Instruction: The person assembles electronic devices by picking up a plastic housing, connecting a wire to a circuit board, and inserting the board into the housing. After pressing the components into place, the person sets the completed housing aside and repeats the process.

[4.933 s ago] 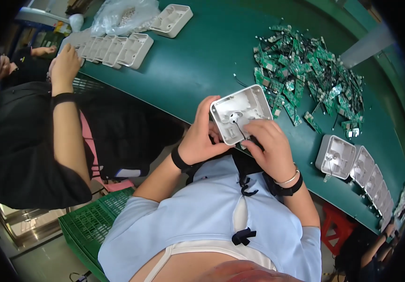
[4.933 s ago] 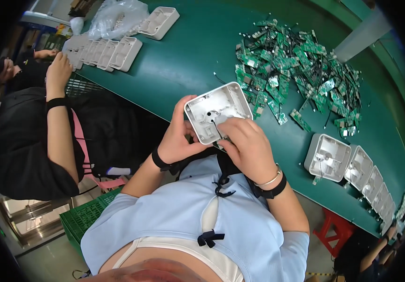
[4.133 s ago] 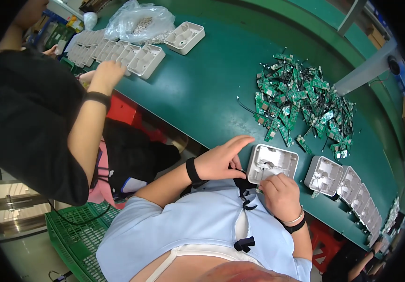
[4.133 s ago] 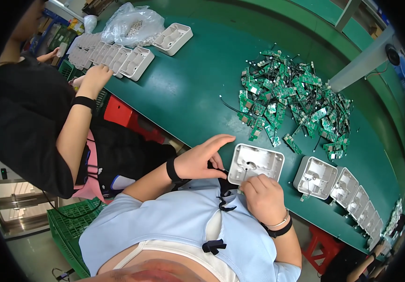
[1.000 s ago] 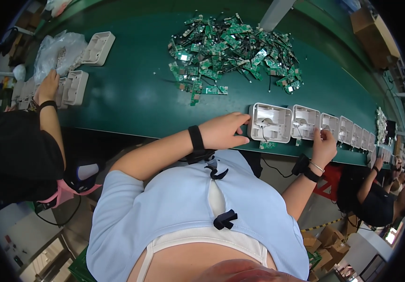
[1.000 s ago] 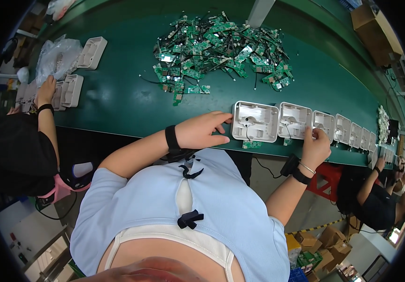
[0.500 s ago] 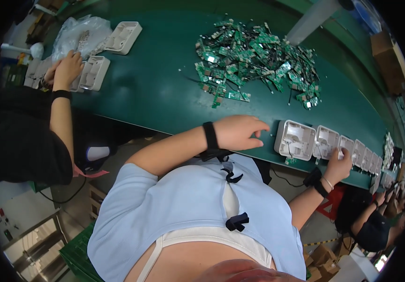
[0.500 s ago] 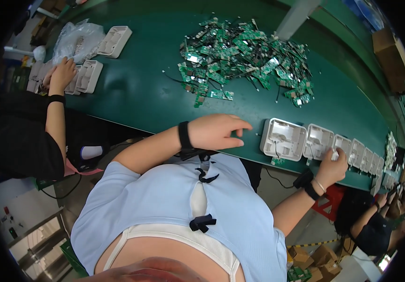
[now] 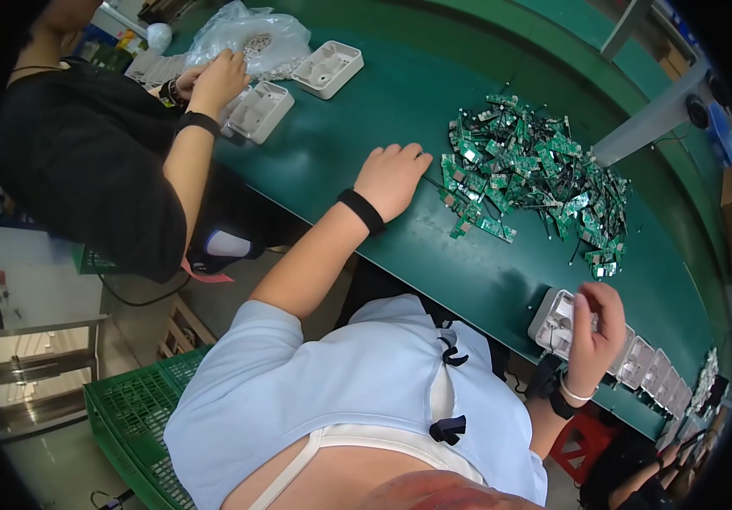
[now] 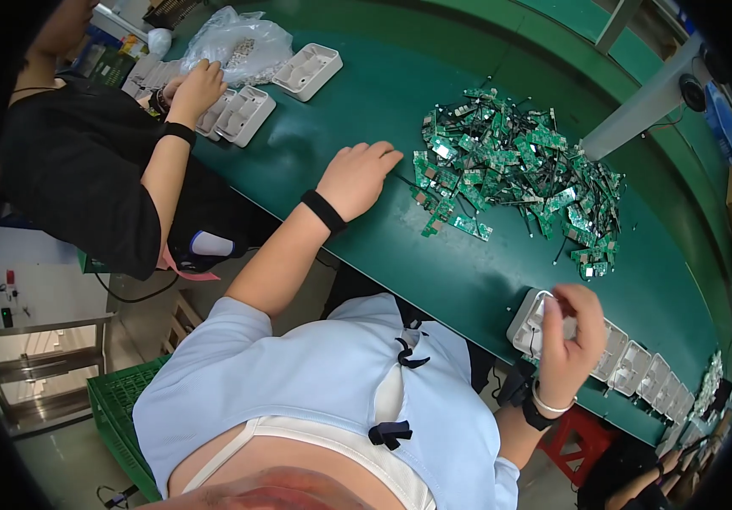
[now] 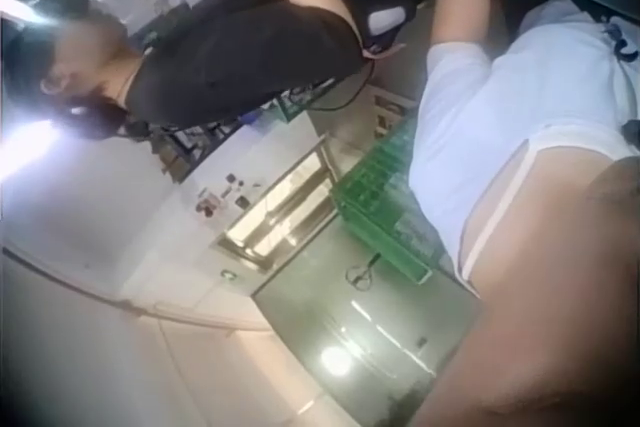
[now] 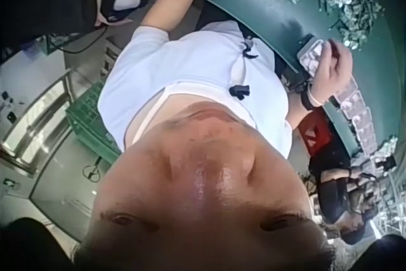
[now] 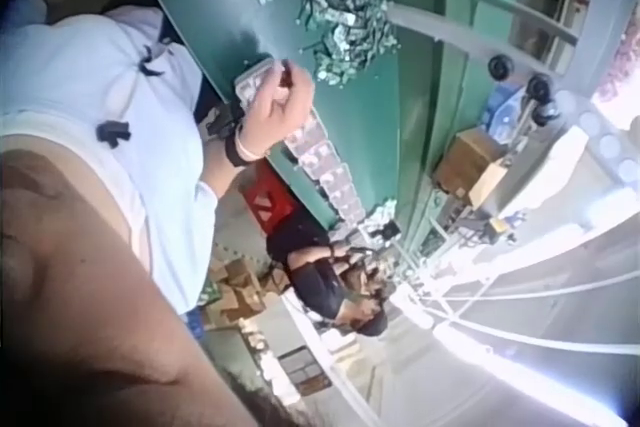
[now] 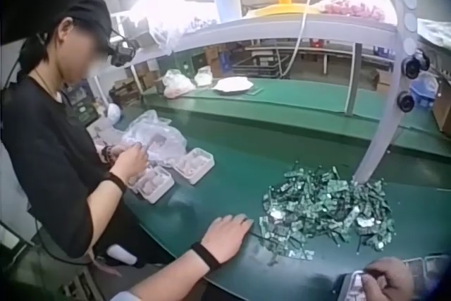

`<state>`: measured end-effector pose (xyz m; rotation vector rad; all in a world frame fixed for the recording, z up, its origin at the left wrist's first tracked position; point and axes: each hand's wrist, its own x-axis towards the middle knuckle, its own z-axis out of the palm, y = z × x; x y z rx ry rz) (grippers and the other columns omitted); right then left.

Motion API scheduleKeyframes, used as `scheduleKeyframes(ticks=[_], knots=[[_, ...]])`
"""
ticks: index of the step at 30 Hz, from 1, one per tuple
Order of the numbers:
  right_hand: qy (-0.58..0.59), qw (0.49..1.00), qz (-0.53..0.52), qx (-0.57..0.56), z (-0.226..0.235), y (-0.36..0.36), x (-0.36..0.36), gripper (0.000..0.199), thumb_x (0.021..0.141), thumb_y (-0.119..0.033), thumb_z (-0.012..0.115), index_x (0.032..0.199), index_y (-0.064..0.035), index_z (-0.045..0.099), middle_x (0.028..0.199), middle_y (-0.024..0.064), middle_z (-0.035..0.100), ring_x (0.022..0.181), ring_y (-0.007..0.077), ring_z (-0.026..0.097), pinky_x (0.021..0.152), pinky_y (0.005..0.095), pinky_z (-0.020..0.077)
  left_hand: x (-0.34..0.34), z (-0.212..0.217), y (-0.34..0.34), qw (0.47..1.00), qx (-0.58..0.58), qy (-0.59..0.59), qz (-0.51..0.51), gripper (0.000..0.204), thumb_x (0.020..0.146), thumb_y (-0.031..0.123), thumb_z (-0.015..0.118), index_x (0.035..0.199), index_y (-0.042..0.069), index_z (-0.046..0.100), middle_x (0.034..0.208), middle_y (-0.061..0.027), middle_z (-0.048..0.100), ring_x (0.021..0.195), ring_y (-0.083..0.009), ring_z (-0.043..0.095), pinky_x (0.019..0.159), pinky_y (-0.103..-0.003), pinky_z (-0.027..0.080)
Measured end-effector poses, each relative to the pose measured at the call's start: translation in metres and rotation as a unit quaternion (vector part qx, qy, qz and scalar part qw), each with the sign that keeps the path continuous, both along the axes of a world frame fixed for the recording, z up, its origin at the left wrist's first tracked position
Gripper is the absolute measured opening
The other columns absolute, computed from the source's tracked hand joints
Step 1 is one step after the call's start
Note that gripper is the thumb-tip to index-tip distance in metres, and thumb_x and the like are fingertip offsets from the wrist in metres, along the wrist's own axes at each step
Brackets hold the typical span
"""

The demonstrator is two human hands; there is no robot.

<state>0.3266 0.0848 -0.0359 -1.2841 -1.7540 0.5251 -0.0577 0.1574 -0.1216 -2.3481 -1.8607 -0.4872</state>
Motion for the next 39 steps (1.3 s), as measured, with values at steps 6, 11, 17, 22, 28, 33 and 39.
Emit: scheduleKeyframes(ticks=[6, 11, 17, 22, 28, 33, 39], knots=[[0.005, 0.982, 0.149, -0.116, -0.002, 0.017, -0.05, 0.019, 0.093, 0.0, 0.075, 0.111, 0.0034, 0.071, 0.099, 0.0081, 0.069, 0.084, 0.0151, 0.063, 0.078, 0.0268, 0.0506, -0.004, 0.008, 0.001, 0.991, -0.132, 0.017, -0.015, 0.012, 0.092, 0.007, 0.063, 0.1, 0.009, 0.072, 0.102, -0.012, 0.068, 0.099, -0.0329, 0.07, 0.084, -0.046, 0.056], [0.005, 0.938, 0.257, -0.231, -0.028, 0.024, -0.079, 0.019, 0.098, -0.007, 0.073, 0.115, 0.0013, 0.074, 0.096, 0.0058, 0.069, 0.082, 0.0136, 0.061, 0.076, 0.0262, 0.0495, 0.002, 0.035, -0.026, 0.978, -0.117, -0.173, -0.014, 0.008, 0.095, 0.011, 0.066, 0.101, 0.009, 0.071, 0.097, -0.0128, 0.066, 0.095, -0.0335, 0.069, 0.08, -0.047, 0.056], [0.212, 0.828, 0.264, -0.448, -0.076, 0.042, -0.108, 0.024, 0.106, -0.019, 0.067, 0.12, -0.0011, 0.076, 0.097, 0.0029, 0.069, 0.083, 0.0107, 0.06, 0.073, 0.0254, 0.0489, 0.032, 0.043, -0.059, 0.926, -0.096, -0.335, -0.146, 0.009, 0.098, 0.011, 0.071, 0.104, 0.006, 0.07, 0.097, -0.0107, 0.064, 0.084, -0.0303, 0.066, 0.075, -0.042, 0.054], [0.36, 0.787, 0.255, -0.431, -0.08, 0.047, -0.118, 0.025, 0.109, -0.017, 0.063, 0.121, 0.0005, 0.076, 0.097, 0.0002, 0.069, 0.082, 0.0087, 0.061, 0.073, 0.0244, 0.0499, 0.046, 0.035, -0.068, 0.924, -0.055, -0.306, -0.221, 0.009, 0.098, 0.009, 0.072, 0.106, 0.006, 0.069, 0.096, -0.01, 0.064, 0.08, -0.0266, 0.066, 0.071, -0.039, 0.053], [0.321, 0.862, 0.286, -0.269, -0.077, 0.046, -0.124, 0.026, 0.11, -0.015, 0.062, 0.125, 0.0035, 0.072, 0.103, 0.0067, 0.072, 0.084, 0.012, 0.066, 0.079, 0.0268, 0.0532, 0.044, 0.032, -0.075, 0.896, -0.156, -0.386, -0.156, 0.012, 0.098, 0.009, 0.073, 0.109, 0.005, 0.069, 0.095, -0.0093, 0.064, 0.08, -0.0234, 0.067, 0.071, -0.037, 0.053], [0.34, 0.864, 0.267, -0.26, -0.094, 0.04, -0.13, 0.024, 0.111, -0.011, 0.059, 0.125, 0.005, 0.071, 0.112, 0.0118, 0.075, 0.093, 0.0164, 0.073, 0.085, 0.0293, 0.0581, 0.038, 0.03, -0.074, 0.877, -0.175, -0.431, -0.117, 0.017, 0.098, 0.008, 0.073, 0.114, 0.003, 0.069, 0.096, -0.0086, 0.066, 0.081, -0.0195, 0.068, 0.073, -0.034, 0.055], [0.381, 0.86, 0.227, -0.251, -0.097, 0.04, -0.138, 0.02, 0.11, -0.007, 0.06, 0.123, 0.0044, 0.07, 0.116, 0.0141, 0.076, 0.098, 0.0191, 0.076, 0.088, 0.0304, 0.0609, 0.026, 0.03, -0.073, 0.874, -0.182, -0.443, -0.083, 0.022, 0.097, 0.009, 0.075, 0.117, 0.001, 0.069, 0.099, -0.0086, 0.069, 0.081, -0.0166, 0.069, 0.075, -0.031, 0.056]])
